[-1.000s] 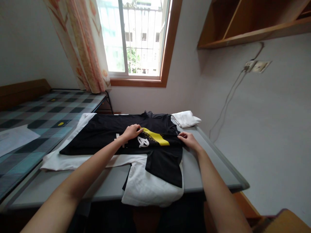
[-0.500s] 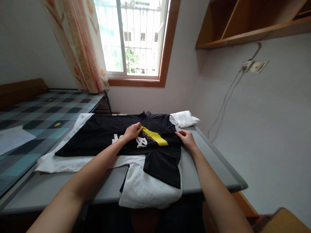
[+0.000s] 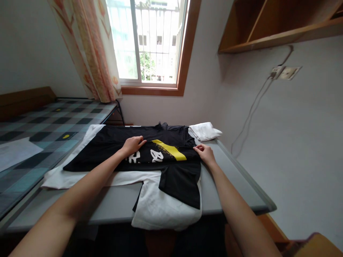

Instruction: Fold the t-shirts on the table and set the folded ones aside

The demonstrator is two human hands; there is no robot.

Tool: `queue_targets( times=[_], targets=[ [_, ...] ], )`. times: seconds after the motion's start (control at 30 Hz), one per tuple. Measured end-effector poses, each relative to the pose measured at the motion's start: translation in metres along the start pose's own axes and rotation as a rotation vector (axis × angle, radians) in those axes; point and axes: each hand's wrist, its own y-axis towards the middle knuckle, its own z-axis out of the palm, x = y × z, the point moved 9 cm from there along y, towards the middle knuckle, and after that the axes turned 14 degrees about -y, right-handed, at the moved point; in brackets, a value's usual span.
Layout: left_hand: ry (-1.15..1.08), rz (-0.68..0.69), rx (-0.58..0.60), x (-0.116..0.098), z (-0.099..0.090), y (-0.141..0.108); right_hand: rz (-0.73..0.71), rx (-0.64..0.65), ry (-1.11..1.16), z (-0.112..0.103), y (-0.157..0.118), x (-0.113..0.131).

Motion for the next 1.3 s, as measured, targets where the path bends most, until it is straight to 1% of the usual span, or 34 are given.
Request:
queue_targets(
  times=[0.07, 0.3, 0.37, 0.43, 0.5, 0.57, 0.67, 0.8, 0.93, 1.0, 1.1, 1.17, 1.23, 1.3],
  targets=[
    [0.047, -0.029, -0.019, 0.027, -0.014, -0.012, -0.002, 0.005, -0.008, 0.0, 0.0, 0.0],
    [0.187, -0.193, -0.025, 0.137, -0.071, -0.066, -0.007, 0.008, -0.006, 0.004, 0.002, -0.002],
    [0.193, -0.242, -0.035, 0.161, -0.085, -0.077, -0.009, 0.002, -0.01, 0.003, 0.002, -0.001],
    [0.211, -0.245, -0.021, 0.173, -0.091, -0.083, -0.011, -0.003, -0.015, 0.003, 0.001, 0.0],
    [0.253, -0.21, 0.001, 0.175, -0.093, -0.082, -0.015, -0.009, -0.022, 0.002, 0.001, 0.002],
    [0.295, -0.183, -0.007, 0.173, -0.094, -0.079, -0.018, -0.019, -0.031, 0.001, 0.0, 0.003],
    [0.328, -0.205, -0.052, 0.173, -0.096, -0.076, -0.024, -0.049, -0.04, -0.002, -0.001, 0.004],
    [0.363, -0.249, -0.071, 0.176, -0.097, -0.078, -0.04, -0.08, -0.045, -0.004, 0.0, 0.006],
    [0.377, -0.248, -0.069, 0.173, -0.098, -0.077, -0.033, -0.071, -0.056, -0.003, 0.0, 0.006],
    [0.369, -0.253, -0.054, 0.171, -0.098, -0.075, -0.034, -0.045, -0.071, 0.0, -0.001, 0.006],
    [0.33, -0.305, -0.01, 0.17, -0.095, -0.073, -0.05, -0.014, -0.114, 0.003, -0.002, 0.008],
    [0.311, -0.35, 0.001, 0.17, -0.094, -0.074, -0.069, -0.074, -0.153, -0.005, -0.003, 0.012],
    [0.294, -0.379, -0.022, 0.169, -0.094, -0.076, -0.084, -0.194, -0.203, -0.019, -0.006, 0.019],
    [0.269, -0.395, -0.069, 0.167, -0.096, -0.079, -0.094, -0.311, -0.264, -0.034, -0.01, 0.03]
  ],
)
